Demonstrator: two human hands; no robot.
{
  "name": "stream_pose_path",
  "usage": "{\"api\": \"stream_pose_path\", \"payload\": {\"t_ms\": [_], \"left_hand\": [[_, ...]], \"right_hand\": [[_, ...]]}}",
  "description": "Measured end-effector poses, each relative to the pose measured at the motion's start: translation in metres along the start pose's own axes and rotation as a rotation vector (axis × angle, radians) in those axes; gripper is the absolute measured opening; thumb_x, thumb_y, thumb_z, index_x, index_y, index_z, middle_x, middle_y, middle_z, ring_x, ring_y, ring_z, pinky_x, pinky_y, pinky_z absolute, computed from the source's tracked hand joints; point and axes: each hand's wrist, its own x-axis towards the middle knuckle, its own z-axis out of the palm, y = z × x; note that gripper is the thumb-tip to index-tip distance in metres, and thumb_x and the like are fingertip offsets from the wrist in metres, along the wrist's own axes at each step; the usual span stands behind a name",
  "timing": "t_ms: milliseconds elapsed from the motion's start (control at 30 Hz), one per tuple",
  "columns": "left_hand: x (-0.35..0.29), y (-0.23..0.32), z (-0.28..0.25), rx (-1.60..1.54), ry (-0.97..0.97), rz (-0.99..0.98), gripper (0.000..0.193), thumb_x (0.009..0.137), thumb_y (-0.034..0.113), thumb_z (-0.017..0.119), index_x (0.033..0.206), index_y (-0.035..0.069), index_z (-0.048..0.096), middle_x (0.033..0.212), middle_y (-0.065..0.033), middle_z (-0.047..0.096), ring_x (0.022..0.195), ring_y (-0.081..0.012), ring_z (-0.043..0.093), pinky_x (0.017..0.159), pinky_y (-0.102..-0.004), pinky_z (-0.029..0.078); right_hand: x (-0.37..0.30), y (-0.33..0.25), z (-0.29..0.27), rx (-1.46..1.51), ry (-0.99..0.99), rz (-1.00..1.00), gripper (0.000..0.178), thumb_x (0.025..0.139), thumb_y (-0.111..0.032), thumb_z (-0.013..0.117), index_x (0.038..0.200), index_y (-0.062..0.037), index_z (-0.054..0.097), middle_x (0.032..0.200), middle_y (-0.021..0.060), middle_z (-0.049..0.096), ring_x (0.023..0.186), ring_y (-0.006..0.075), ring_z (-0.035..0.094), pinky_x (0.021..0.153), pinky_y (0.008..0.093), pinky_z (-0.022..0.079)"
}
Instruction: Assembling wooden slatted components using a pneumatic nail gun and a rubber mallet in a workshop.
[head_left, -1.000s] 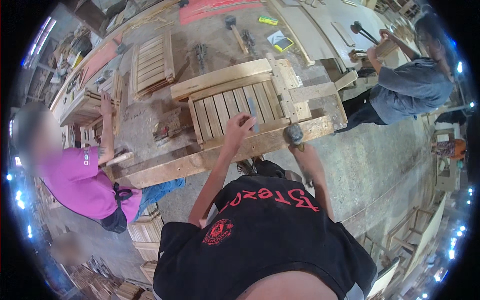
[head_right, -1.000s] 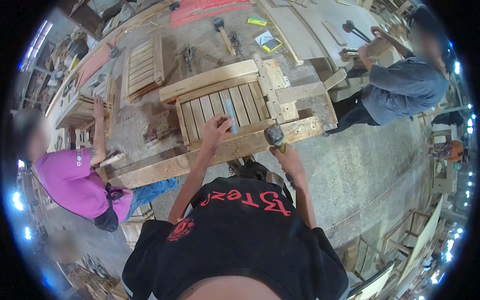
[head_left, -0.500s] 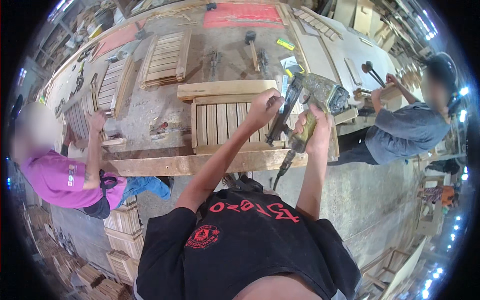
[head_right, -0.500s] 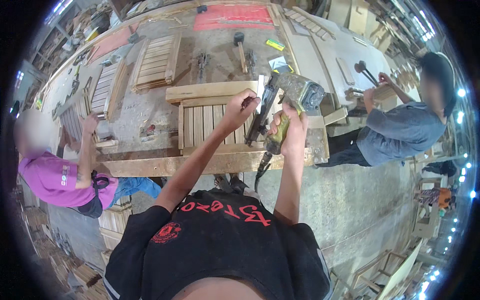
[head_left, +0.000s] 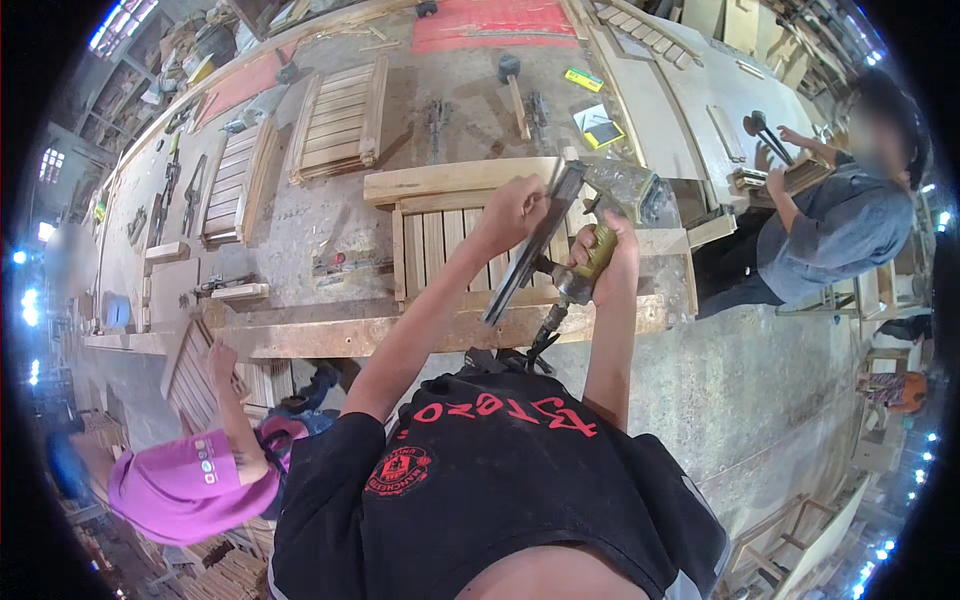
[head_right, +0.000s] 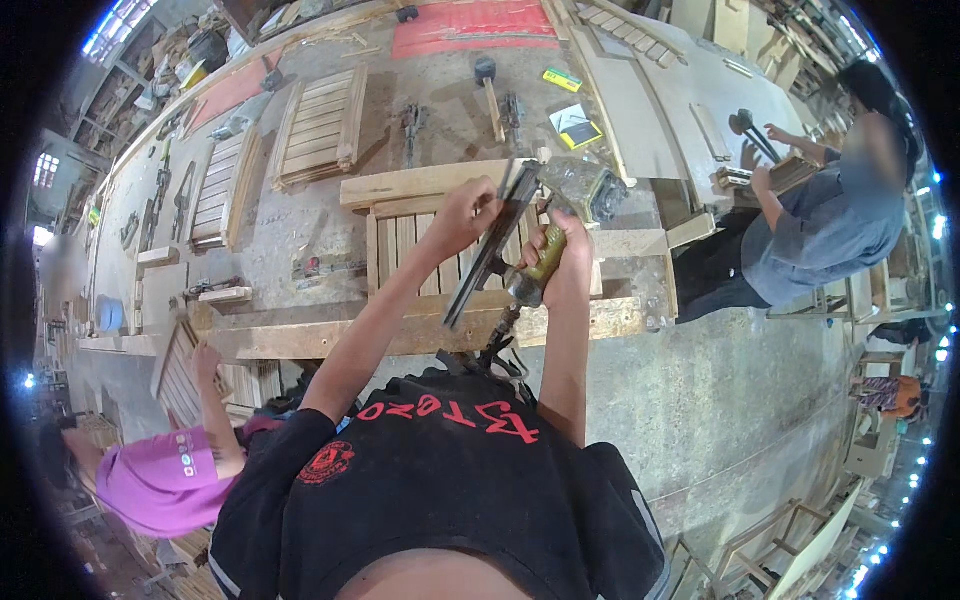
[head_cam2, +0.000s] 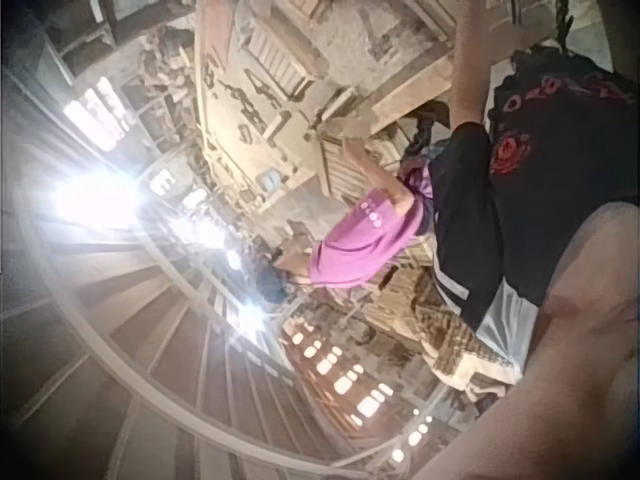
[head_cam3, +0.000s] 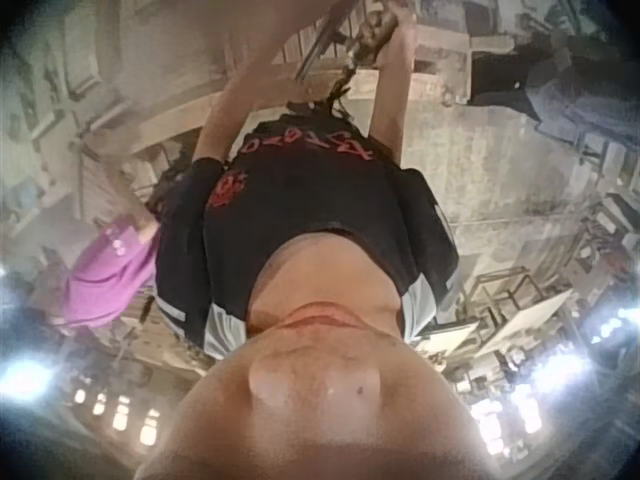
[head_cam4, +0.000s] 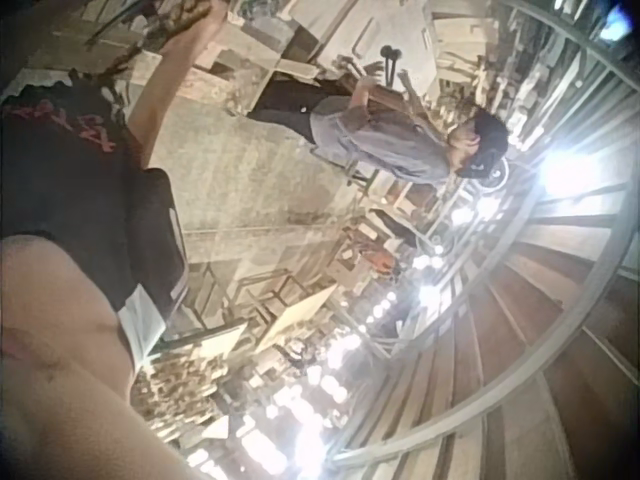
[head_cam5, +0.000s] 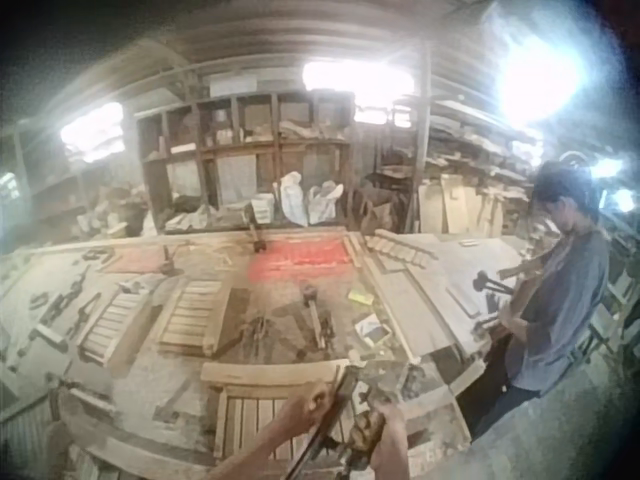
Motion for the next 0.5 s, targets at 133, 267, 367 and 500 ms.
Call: {"api": "stream_pose_path", "payload": {"t_ms": [133, 267, 367, 500], "left_hand": [[0.008, 0.000, 0.002, 0.035, -0.124, -0.345, 0.013, 0.088, 0.009, 0.061, 0.088, 0.000, 0.052, 0.075, -0.0189, 0.062, 0.068, -0.0326, 0.061, 0.063, -0.0397, 0.046], [0.020, -0.005, 0.005, 0.095, -0.156, -0.314, 0.015, 0.088, 0.011, 0.062, 0.087, -0.001, 0.052, 0.072, -0.0207, 0.061, 0.067, -0.0372, 0.061, 0.061, -0.0415, 0.046], [0.026, -0.008, 0.010, 0.257, -0.186, -0.336, 0.015, 0.085, 0.011, 0.060, 0.087, -0.001, 0.052, 0.077, -0.0235, 0.063, 0.077, -0.0446, 0.062, 0.066, -0.0476, 0.047], [0.030, -0.013, 0.019, 0.312, -0.150, -0.365, 0.013, 0.083, 0.008, 0.061, 0.083, -0.001, 0.051, 0.075, -0.0222, 0.062, 0.071, -0.0434, 0.059, 0.064, -0.0445, 0.047]], "right_hand": [[0.004, -0.007, 0.003, -0.017, -0.038, -0.022, 0.028, 0.085, -0.034, 0.061, 0.093, -0.0087, 0.052, 0.063, 0.0040, 0.046, 0.048, 0.0190, 0.045, 0.051, 0.0369, 0.041], [0.015, -0.008, 0.003, 0.001, -0.056, -0.030, 0.028, 0.084, -0.033, 0.062, 0.091, -0.0090, 0.051, 0.064, 0.0046, 0.047, 0.049, 0.0190, 0.045, 0.051, 0.0364, 0.042], [0.021, -0.011, 0.002, -0.010, -0.083, -0.032, 0.027, 0.084, -0.033, 0.062, 0.089, -0.0090, 0.050, 0.064, 0.0050, 0.047, 0.049, 0.0194, 0.047, 0.049, 0.0390, 0.043], [0.026, -0.012, -0.002, -0.010, -0.057, 0.010, 0.037, 0.089, -0.037, 0.055, 0.115, -0.0103, 0.059, 0.064, 0.0003, 0.045, 0.051, 0.0154, 0.045, 0.056, 0.0353, 0.043]]}}
